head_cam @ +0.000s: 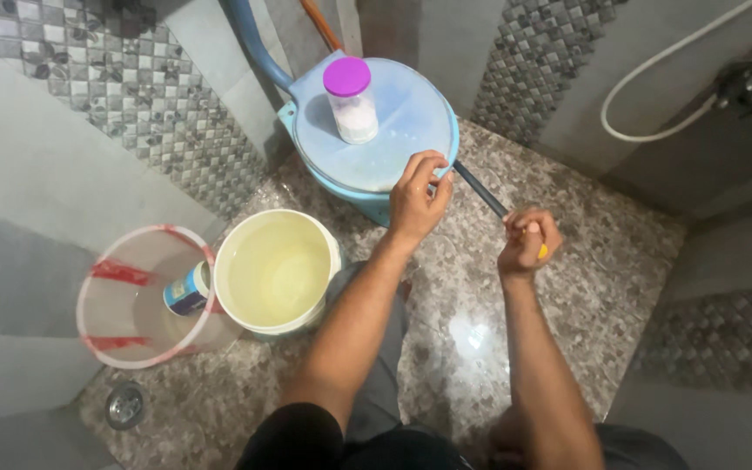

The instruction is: The person assembles a squeegee by inserting the handle into the head and then uses the tool to scrub the bathroom floor near a toilet.

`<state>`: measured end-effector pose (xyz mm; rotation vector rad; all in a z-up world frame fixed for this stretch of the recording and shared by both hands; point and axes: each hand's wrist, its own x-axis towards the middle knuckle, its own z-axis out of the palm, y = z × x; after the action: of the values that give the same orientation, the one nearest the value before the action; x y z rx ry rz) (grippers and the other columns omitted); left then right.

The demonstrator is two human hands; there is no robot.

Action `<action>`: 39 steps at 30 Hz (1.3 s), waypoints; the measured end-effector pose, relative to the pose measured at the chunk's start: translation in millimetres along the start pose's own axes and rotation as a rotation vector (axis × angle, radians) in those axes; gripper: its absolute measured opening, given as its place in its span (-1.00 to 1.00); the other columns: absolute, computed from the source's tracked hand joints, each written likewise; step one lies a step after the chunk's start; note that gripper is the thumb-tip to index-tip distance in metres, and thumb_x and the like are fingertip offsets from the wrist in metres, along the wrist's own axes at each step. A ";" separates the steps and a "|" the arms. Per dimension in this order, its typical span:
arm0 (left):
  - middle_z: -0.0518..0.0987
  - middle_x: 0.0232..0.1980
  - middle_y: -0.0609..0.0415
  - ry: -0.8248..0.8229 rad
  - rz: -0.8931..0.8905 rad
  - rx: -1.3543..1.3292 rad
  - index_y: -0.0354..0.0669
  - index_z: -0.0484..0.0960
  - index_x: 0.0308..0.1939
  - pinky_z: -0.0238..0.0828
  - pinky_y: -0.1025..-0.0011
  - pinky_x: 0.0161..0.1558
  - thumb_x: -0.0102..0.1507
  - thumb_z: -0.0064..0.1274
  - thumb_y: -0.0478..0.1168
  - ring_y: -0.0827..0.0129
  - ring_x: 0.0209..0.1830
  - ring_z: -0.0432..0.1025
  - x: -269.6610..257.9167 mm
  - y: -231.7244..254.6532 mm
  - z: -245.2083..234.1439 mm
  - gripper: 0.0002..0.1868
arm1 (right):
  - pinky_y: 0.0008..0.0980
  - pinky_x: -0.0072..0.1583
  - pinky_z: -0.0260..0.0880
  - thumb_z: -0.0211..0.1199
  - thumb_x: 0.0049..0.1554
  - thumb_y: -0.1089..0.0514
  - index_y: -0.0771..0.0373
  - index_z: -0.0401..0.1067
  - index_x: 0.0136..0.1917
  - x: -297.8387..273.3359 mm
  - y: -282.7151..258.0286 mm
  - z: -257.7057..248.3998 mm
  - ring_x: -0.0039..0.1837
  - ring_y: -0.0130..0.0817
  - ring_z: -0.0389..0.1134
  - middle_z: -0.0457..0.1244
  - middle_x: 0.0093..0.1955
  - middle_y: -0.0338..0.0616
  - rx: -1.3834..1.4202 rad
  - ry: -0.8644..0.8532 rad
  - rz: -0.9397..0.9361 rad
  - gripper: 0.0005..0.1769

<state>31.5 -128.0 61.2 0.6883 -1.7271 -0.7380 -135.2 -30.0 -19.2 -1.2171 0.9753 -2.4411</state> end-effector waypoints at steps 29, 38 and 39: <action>0.61 -0.03 0.06 0.028 -0.026 -0.017 -0.22 0.58 -0.12 0.48 0.45 -0.41 0.31 0.11 -0.32 0.36 -0.38 0.58 7.7 -3.3 -15.3 -0.91 | -0.33 -0.43 0.22 0.04 0.32 0.21 0.25 0.30 -0.29 30.3 -136.5 -1.4 -0.53 -0.48 0.19 0.13 -0.46 -0.14 -0.177 0.139 -0.256 -0.68; 0.60 -0.04 0.06 0.059 0.054 0.005 -0.17 0.58 -0.13 0.53 0.43 -0.30 0.32 0.10 -0.30 0.31 -0.30 0.59 8.3 -0.2 -8.4 -0.93 | -0.33 -0.29 0.17 0.06 0.32 0.18 0.23 0.16 -0.31 -58.6 -46.5 31.6 -0.41 -0.46 0.04 0.07 -0.41 -0.24 -0.051 0.053 -0.101 -0.65; 0.60 -0.05 0.06 0.048 0.031 -0.007 -0.18 0.58 -0.12 0.53 0.42 -0.30 0.32 0.10 -0.29 0.32 -0.31 0.60 2.8 -0.3 -8.5 -0.92 | -0.30 -0.25 0.17 0.05 0.29 0.17 0.32 0.20 -0.29 -69.8 -53.1 32.8 -0.36 -0.41 0.08 0.10 -0.39 -0.17 -0.121 -0.026 -0.104 -0.67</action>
<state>39.0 -131.5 64.5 0.6680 -1.6872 -0.7000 -62.3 28.4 -13.0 -1.3678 1.0930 -2.4695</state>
